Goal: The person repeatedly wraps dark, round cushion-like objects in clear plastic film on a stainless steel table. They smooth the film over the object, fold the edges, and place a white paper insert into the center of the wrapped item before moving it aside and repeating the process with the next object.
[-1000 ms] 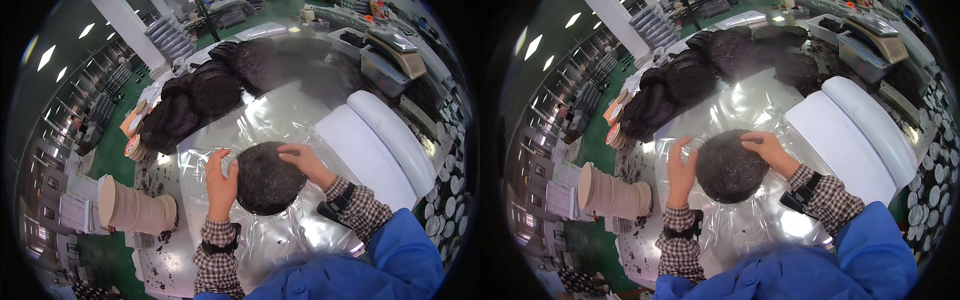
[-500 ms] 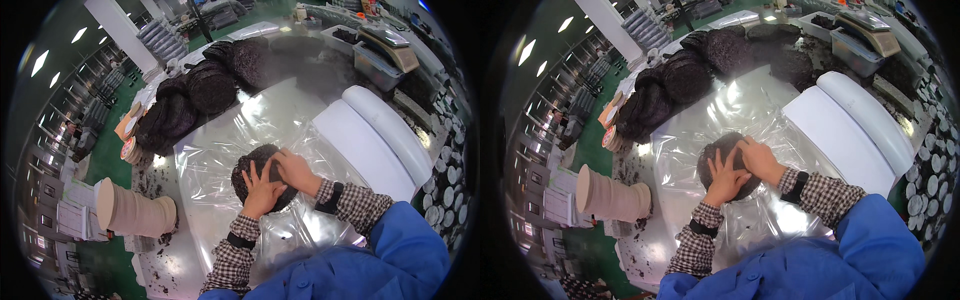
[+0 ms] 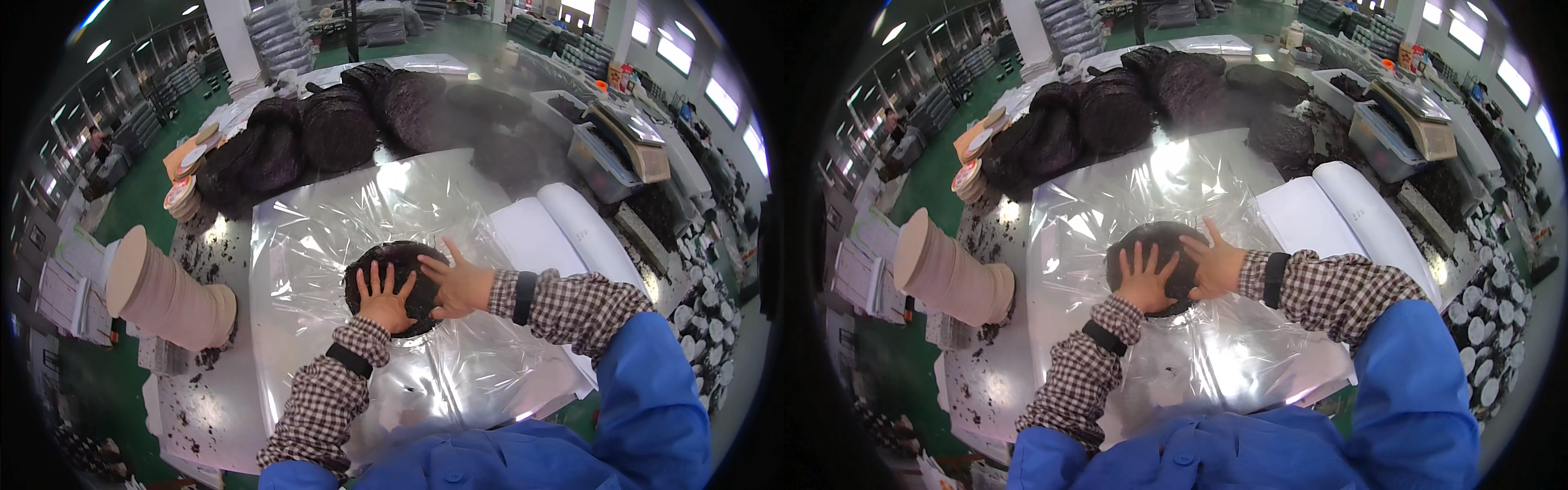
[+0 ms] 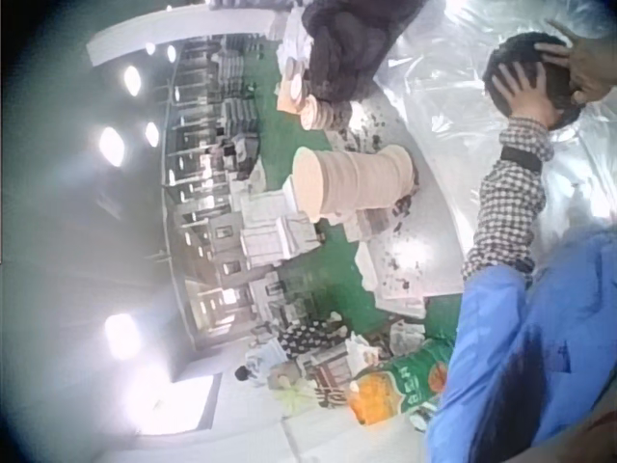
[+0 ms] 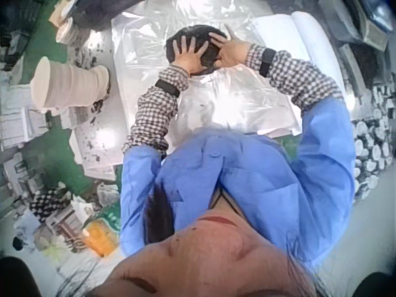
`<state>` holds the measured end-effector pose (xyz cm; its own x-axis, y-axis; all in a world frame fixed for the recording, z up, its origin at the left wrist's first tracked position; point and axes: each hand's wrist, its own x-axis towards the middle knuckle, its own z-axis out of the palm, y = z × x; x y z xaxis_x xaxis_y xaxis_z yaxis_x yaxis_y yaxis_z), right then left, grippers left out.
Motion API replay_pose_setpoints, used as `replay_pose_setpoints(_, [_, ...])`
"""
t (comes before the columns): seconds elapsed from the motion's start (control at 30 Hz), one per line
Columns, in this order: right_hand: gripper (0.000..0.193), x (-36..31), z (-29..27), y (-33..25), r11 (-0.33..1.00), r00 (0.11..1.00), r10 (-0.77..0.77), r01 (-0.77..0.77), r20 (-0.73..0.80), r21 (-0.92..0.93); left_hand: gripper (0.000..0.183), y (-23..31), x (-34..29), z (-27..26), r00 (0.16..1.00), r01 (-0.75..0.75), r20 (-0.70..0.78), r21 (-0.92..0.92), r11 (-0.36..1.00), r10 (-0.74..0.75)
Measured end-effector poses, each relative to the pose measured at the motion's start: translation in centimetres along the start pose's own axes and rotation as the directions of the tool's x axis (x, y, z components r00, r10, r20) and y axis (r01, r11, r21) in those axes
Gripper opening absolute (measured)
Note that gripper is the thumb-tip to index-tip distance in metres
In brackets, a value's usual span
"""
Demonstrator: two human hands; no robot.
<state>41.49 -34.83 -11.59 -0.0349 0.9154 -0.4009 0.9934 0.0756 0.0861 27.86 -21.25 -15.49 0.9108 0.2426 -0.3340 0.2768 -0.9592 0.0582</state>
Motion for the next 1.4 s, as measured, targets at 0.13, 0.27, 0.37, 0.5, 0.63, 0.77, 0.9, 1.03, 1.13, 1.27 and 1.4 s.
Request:
replay_pose_setpoints(0.13, [0.045, -0.3, -0.9, 0.3, 0.970, 0.996, 0.047, -0.029, -0.072, 0.240, 0.084, 0.2, -0.2, 0.4, 0.999, -0.014, -0.052, -0.016, 1.000, 0.013])
replay_pose_setpoints(0.27, [0.036, -5.5, 2.1, 9.2, 0.486, 0.673, 0.521, 0.272, -0.525, 0.831, 0.078, -0.2, -1.6, 0.3, 0.956, -0.099, -0.288, -0.114, 0.989, 0.063])
replay_pose_setpoints(0.37, [0.037, -13.3, 8.0, 10.7, 0.737, 0.778, 0.624, -0.550, -0.081, 0.394, 0.084, 0.3, -1.0, 0.6, 0.943, -0.151, -0.314, -0.116, 0.982, 0.108])
replay_pose_setpoints(0.5, [0.060, -16.0, 14.8, 1.7, 0.994, 0.976, -0.077, 0.090, -0.204, 0.054, 0.092, 1.8, 1.0, -0.3, 0.972, -0.160, -0.197, -0.164, 0.974, 0.126])
replay_pose_setpoints(0.63, [0.123, -8.4, 4.2, -4.0, 0.672, 0.591, 0.369, 0.363, -0.717, 0.645, 0.092, 0.4, -0.6, 0.2, 0.984, -0.101, -0.164, -0.162, 0.982, 0.074])
replay_pose_setpoints(0.77, [0.080, 1.5, -0.9, -5.6, 0.853, 0.451, 0.241, 0.325, -0.859, 0.409, 0.057, -4.5, 3.8, 3.7, 0.940, -0.220, -0.330, -0.398, 0.891, 0.085])
replay_pose_setpoints(0.9, [0.035, 5.4, 3.4, -4.4, 0.804, 0.833, 0.308, 0.030, -0.459, 0.594, 0.053, -3.4, -7.6, -1.1, 0.845, -0.262, -0.506, -0.675, 0.689, -0.174])
replay_pose_setpoints(1.03, [0.022, 6.3, 3.4, -4.5, 0.817, 0.868, 0.307, -0.030, -0.391, 0.575, 0.048, 2.6, -18.3, 7.2, 0.975, -0.221, -0.118, -0.606, 0.764, 0.189])
replay_pose_setpoints(1.13, [0.042, 4.9, 4.2, -2.6, 0.645, 0.941, 0.060, 0.218, -0.333, 0.732, 0.046, 4.0, -19.2, 8.9, 0.984, -0.166, -0.056, -0.649, 0.743, 0.171])
replay_pose_setpoints(1.27, [0.062, 1.8, 4.4, -4.1, 0.759, 0.954, 0.211, -0.022, -0.214, 0.651, 0.047, 2.7, -12.5, 1.6, 0.686, -0.413, -0.711, -0.558, 0.720, -0.157])
replay_pose_setpoints(1.4, [0.061, 0.3, 5.0, -1.7, 0.656, 0.969, 0.194, -0.011, -0.155, 0.755, 0.048, 4.4, -4.6, -0.1, 0.395, -0.457, -0.916, -0.258, 0.851, -0.066])
